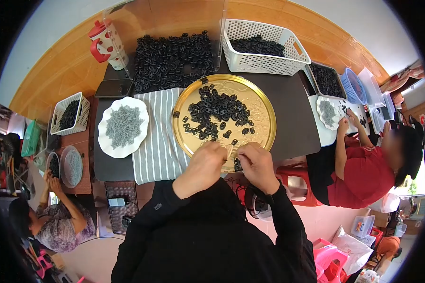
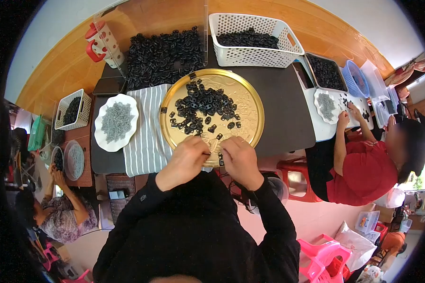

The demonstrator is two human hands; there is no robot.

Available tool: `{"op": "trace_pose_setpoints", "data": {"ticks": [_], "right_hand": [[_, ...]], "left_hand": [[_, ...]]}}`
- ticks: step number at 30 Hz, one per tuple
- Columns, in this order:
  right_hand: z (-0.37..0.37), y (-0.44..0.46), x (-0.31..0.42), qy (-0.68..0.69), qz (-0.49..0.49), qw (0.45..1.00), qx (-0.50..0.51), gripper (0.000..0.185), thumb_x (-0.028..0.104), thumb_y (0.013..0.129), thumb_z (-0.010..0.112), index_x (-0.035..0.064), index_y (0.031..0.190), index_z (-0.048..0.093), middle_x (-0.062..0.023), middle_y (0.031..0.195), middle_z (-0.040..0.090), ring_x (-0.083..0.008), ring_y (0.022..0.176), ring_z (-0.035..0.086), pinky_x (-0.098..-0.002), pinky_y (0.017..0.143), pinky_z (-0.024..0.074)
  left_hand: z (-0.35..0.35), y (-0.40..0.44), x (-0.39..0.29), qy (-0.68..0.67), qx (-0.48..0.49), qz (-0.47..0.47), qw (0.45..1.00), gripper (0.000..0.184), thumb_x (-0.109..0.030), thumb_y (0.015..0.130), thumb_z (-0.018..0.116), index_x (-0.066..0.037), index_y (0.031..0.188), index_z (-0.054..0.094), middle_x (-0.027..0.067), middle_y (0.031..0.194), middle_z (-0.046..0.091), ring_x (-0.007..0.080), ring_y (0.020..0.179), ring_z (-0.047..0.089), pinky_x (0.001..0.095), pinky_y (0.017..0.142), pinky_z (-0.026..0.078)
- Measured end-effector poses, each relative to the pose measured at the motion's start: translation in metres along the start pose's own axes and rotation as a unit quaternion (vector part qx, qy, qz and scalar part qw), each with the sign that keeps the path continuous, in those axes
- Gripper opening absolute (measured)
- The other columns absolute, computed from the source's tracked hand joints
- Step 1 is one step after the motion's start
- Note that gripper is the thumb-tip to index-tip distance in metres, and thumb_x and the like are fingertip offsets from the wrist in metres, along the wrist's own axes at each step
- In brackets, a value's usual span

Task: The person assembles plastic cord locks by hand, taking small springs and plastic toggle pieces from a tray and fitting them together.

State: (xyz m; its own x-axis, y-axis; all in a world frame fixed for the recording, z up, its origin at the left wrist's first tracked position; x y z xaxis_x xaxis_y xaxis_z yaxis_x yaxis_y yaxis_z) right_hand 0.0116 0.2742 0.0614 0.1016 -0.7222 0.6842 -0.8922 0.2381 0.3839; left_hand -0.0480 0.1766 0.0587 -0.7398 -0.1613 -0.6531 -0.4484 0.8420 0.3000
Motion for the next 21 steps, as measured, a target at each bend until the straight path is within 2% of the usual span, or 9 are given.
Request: {"op": "trace_pose_setpoints", "data": {"ticks": [2, 4, 5, 13, 16, 18, 19, 20, 21], "right_hand": [[0.01, 0.0, 0.019, -0.1, -0.077, 0.992, 0.027, 0.015, 0.002, 0.07, 0.059, 0.0031, 0.085, 0.057, -0.0116, 0.073, 0.056, -0.0298, 0.072, 0.056, -0.0374, 0.064, 0.0446], [0.02, -0.001, 0.032, -0.177, -0.102, 0.977, 0.061, 0.016, 0.006, 0.069, 0.059, 0.0026, 0.085, 0.057, -0.0109, 0.073, 0.056, -0.0279, 0.072, 0.056, -0.0363, 0.065, 0.0439], [0.03, -0.002, 0.04, -0.255, -0.131, 0.954, 0.093, 0.018, 0.009, 0.068, 0.058, 0.0022, 0.085, 0.058, -0.0102, 0.073, 0.057, -0.0261, 0.071, 0.056, -0.0351, 0.065, 0.0432], [0.061, 0.003, 0.053, -0.358, -0.151, 0.904, 0.181, 0.019, 0.013, 0.067, 0.058, 0.0004, 0.081, 0.057, -0.0106, 0.073, 0.055, -0.0244, 0.074, 0.056, -0.0338, 0.067, 0.043], [0.053, 0.006, 0.042, -0.302, -0.135, 0.933, 0.143, 0.016, 0.007, 0.066, 0.058, 0.0005, 0.08, 0.057, -0.0112, 0.077, 0.055, -0.0255, 0.074, 0.055, -0.0358, 0.068, 0.0437], [0.031, 0.011, 0.04, -0.102, -0.078, 0.99, 0.052, 0.015, -0.002, 0.067, 0.057, -0.0002, 0.081, 0.056, -0.0121, 0.081, 0.055, -0.0286, 0.074, 0.056, -0.0382, 0.067, 0.0448], [0.031, 0.01, 0.033, 0.017, -0.015, 0.998, 0.067, 0.016, -0.01, 0.075, 0.055, -0.0002, 0.088, 0.057, -0.009, 0.083, 0.056, -0.0221, 0.074, 0.057, -0.0323, 0.067, 0.0453], [0.034, 0.008, 0.037, 0.018, -0.016, 0.997, 0.068, 0.016, -0.01, 0.075, 0.055, -0.0002, 0.088, 0.057, -0.009, 0.083, 0.056, -0.0221, 0.074, 0.057, -0.0323, 0.067, 0.0453], [0.037, 0.006, 0.031, 0.169, 0.049, 0.983, 0.044, 0.014, -0.009, 0.08, 0.055, 0.0, 0.09, 0.058, -0.0076, 0.084, 0.056, -0.0178, 0.075, 0.056, -0.0283, 0.067, 0.0442]], "left_hand": [[-0.016, -0.007, 0.007, -0.051, -0.038, -0.031, 0.997, 0.018, 0.009, 0.069, 0.06, 0.0, 0.083, 0.065, 0.0126, 0.081, 0.057, 0.0262, 0.075, 0.057, 0.035, 0.066, 0.046], [-0.023, -0.022, 0.037, -0.253, -0.069, -0.166, 0.951, 0.022, 0.005, 0.074, 0.065, 0.001, 0.096, 0.065, 0.0084, 0.079, 0.057, 0.017, 0.071, 0.056, 0.0267, 0.063, 0.044], [-0.026, -0.026, 0.042, -0.305, -0.087, -0.147, 0.937, 0.021, 0.006, 0.08, 0.064, 0.002, 0.101, 0.066, 0.0037, 0.078, 0.056, 0.009, 0.07, 0.052, 0.0204, 0.062, 0.041], [-0.016, -0.063, 0.069, -0.559, -0.128, -0.231, 0.786, 0.019, 0.006, 0.083, 0.062, 0.003, 0.102, 0.066, 0.0073, 0.086, 0.068, 0.0091, 0.073, 0.061, 0.0212, 0.063, 0.048], [-0.012, -0.07, 0.071, -0.597, -0.133, -0.243, 0.753, 0.019, 0.006, 0.084, 0.062, 0.004, 0.102, 0.066, 0.0083, 0.087, 0.068, 0.0104, 0.074, 0.063, 0.0216, 0.064, 0.048], [-0.01, -0.073, 0.071, -0.607, -0.139, -0.249, 0.742, 0.019, 0.006, 0.084, 0.062, 0.004, 0.102, 0.066, 0.0092, 0.087, 0.068, 0.0109, 0.073, 0.063, 0.0218, 0.064, 0.049], [-0.01, -0.075, 0.07, -0.611, -0.143, -0.248, 0.738, 0.019, 0.006, 0.084, 0.061, 0.004, 0.103, 0.065, 0.0093, 0.087, 0.068, 0.0109, 0.074, 0.063, 0.0218, 0.065, 0.049], [-0.009, -0.076, 0.07, -0.616, -0.145, -0.247, 0.734, 0.019, 0.006, 0.084, 0.061, 0.004, 0.103, 0.065, 0.0094, 0.087, 0.068, 0.0109, 0.074, 0.063, 0.0218, 0.065, 0.05], [-0.009, -0.077, 0.069, -0.616, -0.146, -0.246, 0.734, 0.019, 0.006, 0.084, 0.061, 0.004, 0.103, 0.065, 0.0094, 0.087, 0.068, 0.0109, 0.074, 0.063, 0.0218, 0.065, 0.05]]}}
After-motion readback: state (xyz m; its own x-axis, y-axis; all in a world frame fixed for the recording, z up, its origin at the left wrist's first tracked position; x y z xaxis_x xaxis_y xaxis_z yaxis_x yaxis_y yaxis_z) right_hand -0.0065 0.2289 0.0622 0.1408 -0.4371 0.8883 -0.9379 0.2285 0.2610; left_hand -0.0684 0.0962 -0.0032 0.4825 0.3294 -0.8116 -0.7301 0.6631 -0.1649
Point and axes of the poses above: each hand's wrist, its own y-axis towards the middle knuckle, its own z-axis out of the palm, x = y × z, the point moved 10 cm from there along y, towards the middle knuckle
